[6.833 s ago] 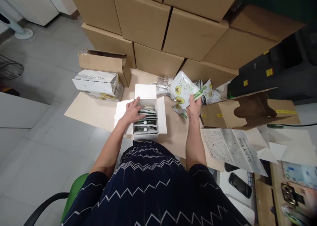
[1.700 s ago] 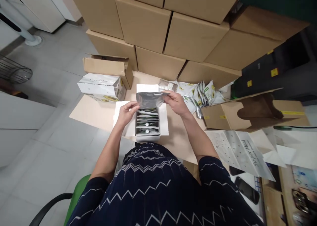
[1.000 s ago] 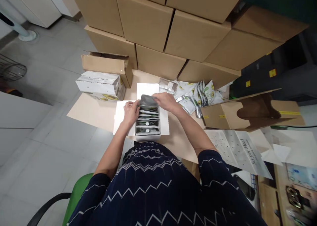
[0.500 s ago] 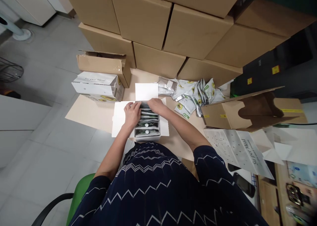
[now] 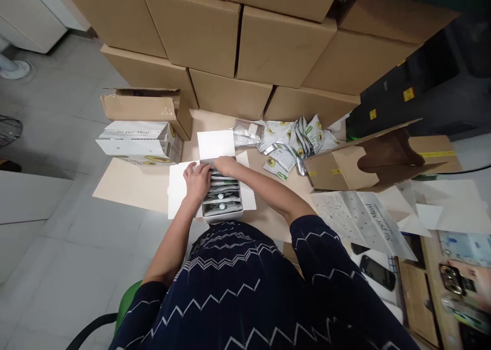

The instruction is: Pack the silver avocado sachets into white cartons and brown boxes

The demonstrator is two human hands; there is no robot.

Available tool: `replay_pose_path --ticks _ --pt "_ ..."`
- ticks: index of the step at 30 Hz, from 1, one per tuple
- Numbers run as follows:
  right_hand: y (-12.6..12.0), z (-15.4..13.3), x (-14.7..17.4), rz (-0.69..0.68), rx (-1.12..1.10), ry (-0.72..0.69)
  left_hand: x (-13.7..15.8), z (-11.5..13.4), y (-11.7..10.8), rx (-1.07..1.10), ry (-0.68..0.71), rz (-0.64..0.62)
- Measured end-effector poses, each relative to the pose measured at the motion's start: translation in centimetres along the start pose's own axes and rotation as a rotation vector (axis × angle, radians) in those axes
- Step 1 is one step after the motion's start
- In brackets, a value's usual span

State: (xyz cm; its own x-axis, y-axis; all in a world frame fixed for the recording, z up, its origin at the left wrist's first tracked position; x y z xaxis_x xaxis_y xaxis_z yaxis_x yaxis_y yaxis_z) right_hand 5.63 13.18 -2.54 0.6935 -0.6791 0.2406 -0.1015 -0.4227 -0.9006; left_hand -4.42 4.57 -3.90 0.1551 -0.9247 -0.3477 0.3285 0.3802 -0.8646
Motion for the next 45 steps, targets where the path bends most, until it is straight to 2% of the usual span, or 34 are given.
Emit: replay_pose_path --ticks 4,8,12,15,20,24,28,34,42,45 --pt "-0.6 0.7 1.0 0.064 0.069 0.064 0.1 0.3 -0.2 -0.033 0.012 -0.019" --pt "-1.9 0.9 2.7 0.142 0.055 0.057 0.2 0.3 -0.4 -0.043 0.027 -0.032" --pt "-4.6 2.3 4.2 0.303 -0.105 0.040 0.2 0.3 -0.3 -0.031 0.009 -0.057" --pt "-5.5 4.5 4.9 0.398 -0.246 0.058 0.1 0.4 -0.4 -0.010 -0.010 -0.068" --pt "-3.3 7.8 5.0 0.517 -0.426 0.201 0.2 0.5 -0.3 0.005 -0.013 -0.085" --pt "-1.6 8.8 5.1 0.638 -0.242 0.340 -0.1 0.0 -0.1 0.003 -0.001 -0.086" --pt "0.6 8.9 5.4 0.534 -0.407 0.381 -1.0 -0.6 0.1 0.012 0.050 -0.107" --pt "2.1 8.8 7.2 0.688 -0.504 0.421 -2.4 -1.2 0.4 0.011 0.158 -0.157" --pt "2.9 7.6 8.5 0.766 -0.457 0.473 -3.4 -1.2 0.7 0.007 0.203 -0.204" --pt "3.6 7.3 9.6 0.742 -0.488 0.508 -2.9 -0.7 0.5 0.008 0.189 -0.196"
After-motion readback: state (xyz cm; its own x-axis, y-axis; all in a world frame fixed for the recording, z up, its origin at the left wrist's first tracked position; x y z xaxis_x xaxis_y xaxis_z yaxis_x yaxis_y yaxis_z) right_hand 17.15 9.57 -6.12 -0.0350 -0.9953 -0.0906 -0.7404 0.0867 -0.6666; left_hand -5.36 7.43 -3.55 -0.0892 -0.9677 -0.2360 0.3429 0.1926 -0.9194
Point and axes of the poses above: each hand's wrist, its own x-axis away from the middle knuckle, its own y-axis out of the palm, z = x × y, the point moved 5 cm from there along -x, towards the middle knuckle, and after that the axes turned 14 degrees about z, right-handed, at the moved point
